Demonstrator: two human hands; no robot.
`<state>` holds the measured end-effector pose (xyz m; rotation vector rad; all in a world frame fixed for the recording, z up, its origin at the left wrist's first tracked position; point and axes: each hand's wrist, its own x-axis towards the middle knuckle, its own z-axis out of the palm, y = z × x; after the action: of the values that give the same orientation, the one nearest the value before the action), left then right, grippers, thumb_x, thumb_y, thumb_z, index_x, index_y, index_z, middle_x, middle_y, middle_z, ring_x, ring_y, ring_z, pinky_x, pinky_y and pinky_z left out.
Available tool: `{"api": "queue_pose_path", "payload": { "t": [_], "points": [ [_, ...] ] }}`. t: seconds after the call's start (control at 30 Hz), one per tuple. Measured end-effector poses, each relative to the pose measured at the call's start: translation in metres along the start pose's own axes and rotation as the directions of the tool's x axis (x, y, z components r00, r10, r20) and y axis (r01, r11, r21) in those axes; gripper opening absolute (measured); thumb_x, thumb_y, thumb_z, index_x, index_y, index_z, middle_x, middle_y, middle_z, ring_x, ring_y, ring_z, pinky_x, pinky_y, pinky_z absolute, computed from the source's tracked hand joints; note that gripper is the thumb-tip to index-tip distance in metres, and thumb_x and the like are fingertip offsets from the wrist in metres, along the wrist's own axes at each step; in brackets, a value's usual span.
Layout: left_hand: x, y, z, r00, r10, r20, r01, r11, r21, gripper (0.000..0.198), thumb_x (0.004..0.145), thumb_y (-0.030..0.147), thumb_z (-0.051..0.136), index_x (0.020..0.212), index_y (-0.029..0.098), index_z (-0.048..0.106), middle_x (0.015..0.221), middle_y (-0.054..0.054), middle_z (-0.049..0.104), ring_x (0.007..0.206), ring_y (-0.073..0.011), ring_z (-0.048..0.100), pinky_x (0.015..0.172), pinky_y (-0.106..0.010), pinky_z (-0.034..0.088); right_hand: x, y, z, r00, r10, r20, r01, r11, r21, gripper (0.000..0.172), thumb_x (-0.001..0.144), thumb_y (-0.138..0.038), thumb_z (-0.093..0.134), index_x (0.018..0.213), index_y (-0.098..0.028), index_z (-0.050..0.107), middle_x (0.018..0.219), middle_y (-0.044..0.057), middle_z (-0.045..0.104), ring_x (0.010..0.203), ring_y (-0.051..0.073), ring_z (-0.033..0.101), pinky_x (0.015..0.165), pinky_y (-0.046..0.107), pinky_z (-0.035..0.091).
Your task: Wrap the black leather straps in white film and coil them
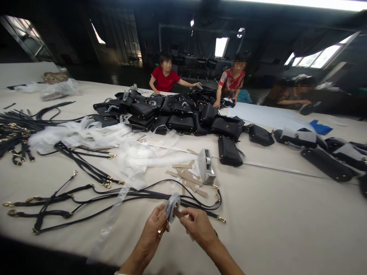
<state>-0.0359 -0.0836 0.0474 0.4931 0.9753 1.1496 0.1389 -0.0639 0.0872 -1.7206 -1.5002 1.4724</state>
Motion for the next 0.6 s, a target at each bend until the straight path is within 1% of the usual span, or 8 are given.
{"api": "queue_pose_path", "payload": {
  "t": [0.13, 0.23, 0.3, 0.4, 0.47, 0.5, 0.53, 0.6],
  "points": [
    [-0.004, -0.003, 0.009, 0.996, 0.019, 0.088, -0.024, 0.998, 0.053, 0.072, 0.064, 0.058, 0.082, 0.117, 0.018, 0.053, 0.069, 0.005, 0.057, 0.051, -0.0086, 0.049, 0.049, -0.021, 0.037, -0.006, -0.018, 0.005, 0.994, -0.082, 0.071, 0.074, 0.991, 0.109, 0.021, 0.079, -0.033, 0.059, 0.082, -0.017, 0.072, 0.059, -0.004, 0.058, 0.051, 0.010, 0.054, 0.046, 0.019, 0.040],
    [-0.007, 0.010, 0.013, 0.989, -0.005, 0.148, -0.033, 0.967, 0.252, 0.057, 0.069, 0.058, 0.077, 0.102, 0.015, 0.059, 0.071, 0.002, 0.060, 0.054, -0.0101, 0.051, 0.047, -0.021, 0.035, -0.011, -0.026, 0.004, 0.988, -0.057, 0.141, 0.025, 0.975, 0.221, 0.024, 0.079, -0.038, 0.060, 0.081, -0.015, 0.069, 0.063, -0.002, 0.060, 0.052, 0.012, 0.057, 0.047, 0.023, 0.048],
    [-0.011, 0.024, 0.015, 0.991, 0.010, 0.134, -0.064, 0.912, 0.405, 0.043, 0.073, 0.052, 0.074, 0.090, 0.015, 0.061, 0.064, 0.004, 0.056, 0.050, -0.0087, 0.045, 0.044, -0.020, 0.031, -0.016, -0.027, 0.003, 0.984, -0.037, 0.175, -0.012, 0.963, 0.270, 0.027, 0.077, -0.041, 0.063, 0.081, -0.014, 0.068, 0.066, -0.001, 0.061, 0.052, 0.013, 0.059, 0.050, 0.026, 0.051],
    [-0.013, 0.040, 0.014, 0.992, 0.061, 0.111, -0.108, 0.863, 0.494, 0.033, 0.077, 0.045, 0.069, 0.089, 0.015, 0.063, 0.058, 0.007, 0.048, 0.047, -0.0078, 0.036, 0.042, -0.020, 0.027, -0.028, -0.023, 0.004, 0.992, -0.050, 0.113, 0.001, 0.918, 0.397, 0.039, 0.077, -0.046, 0.067, 0.102, -0.015, 0.065, 0.076, 0.001, 0.064, 0.063, 0.018, 0.067, 0.062, 0.032, 0.056],
    [-0.012, 0.043, 0.011, 0.992, 0.037, 0.123, -0.091, 0.877, 0.471, 0.034, 0.076, 0.044, 0.069, 0.092, 0.015, 0.064, 0.061, 0.005, 0.051, 0.050, -0.0091, 0.041, 0.043, -0.020, 0.027, -0.037, -0.018, 0.005, 0.993, -0.112, 0.047, 0.076, 0.875, 0.479, 0.044, 0.084, -0.048, 0.063, 0.116, -0.018, 0.059, 0.087, 0.005, 0.068, 0.078, 0.023, 0.071, 0.076, 0.038, 0.058],
    [-0.011, 0.042, 0.009, 0.991, 0.008, 0.131, -0.067, 0.886, 0.459, 0.036, 0.075, 0.045, 0.070, 0.091, 0.014, 0.063, 0.063, 0.004, 0.054, 0.052, -0.0100, 0.045, 0.044, -0.020, 0.028, -0.041, -0.015, 0.006, 0.986, -0.166, 0.027, 0.133, 0.868, 0.479, 0.040, 0.089, -0.047, 0.058, 0.118, -0.019, 0.057, 0.095, 0.008, 0.070, 0.086, 0.024, 0.071, 0.082, 0.041, 0.057],
    [-0.010, 0.041, 0.008, 0.990, -0.022, 0.138, -0.043, 0.891, 0.452, 0.036, 0.074, 0.046, 0.071, 0.089, 0.014, 0.063, 0.064, 0.003, 0.055, 0.053, -0.0105, 0.047, 0.045, -0.020, 0.029, -0.045, -0.013, 0.006, 0.971, -0.240, 0.020, 0.208, 0.878, 0.431, 0.034, 0.093, -0.043, 0.052, 0.118, -0.020, 0.057, 0.103, 0.010, 0.070, 0.094, 0.025, 0.070, 0.087, 0.042, 0.056],
    [-0.008, 0.036, 0.005, 0.985, -0.069, 0.160, -0.011, 0.894, 0.449, 0.038, 0.071, 0.048, 0.074, 0.083, 0.015, 0.061, 0.063, 0.003, 0.056, 0.052, -0.0102, 0.047, 0.046, -0.020, 0.031, -0.050, -0.011, 0.007, 0.911, -0.412, 0.019, 0.398, 0.892, 0.216, 0.028, 0.095, -0.030, 0.048, 0.120, -0.022, 0.059, 0.112, 0.011, 0.068, 0.101, 0.024, 0.067, 0.093, 0.042, 0.053]
  ]
}}
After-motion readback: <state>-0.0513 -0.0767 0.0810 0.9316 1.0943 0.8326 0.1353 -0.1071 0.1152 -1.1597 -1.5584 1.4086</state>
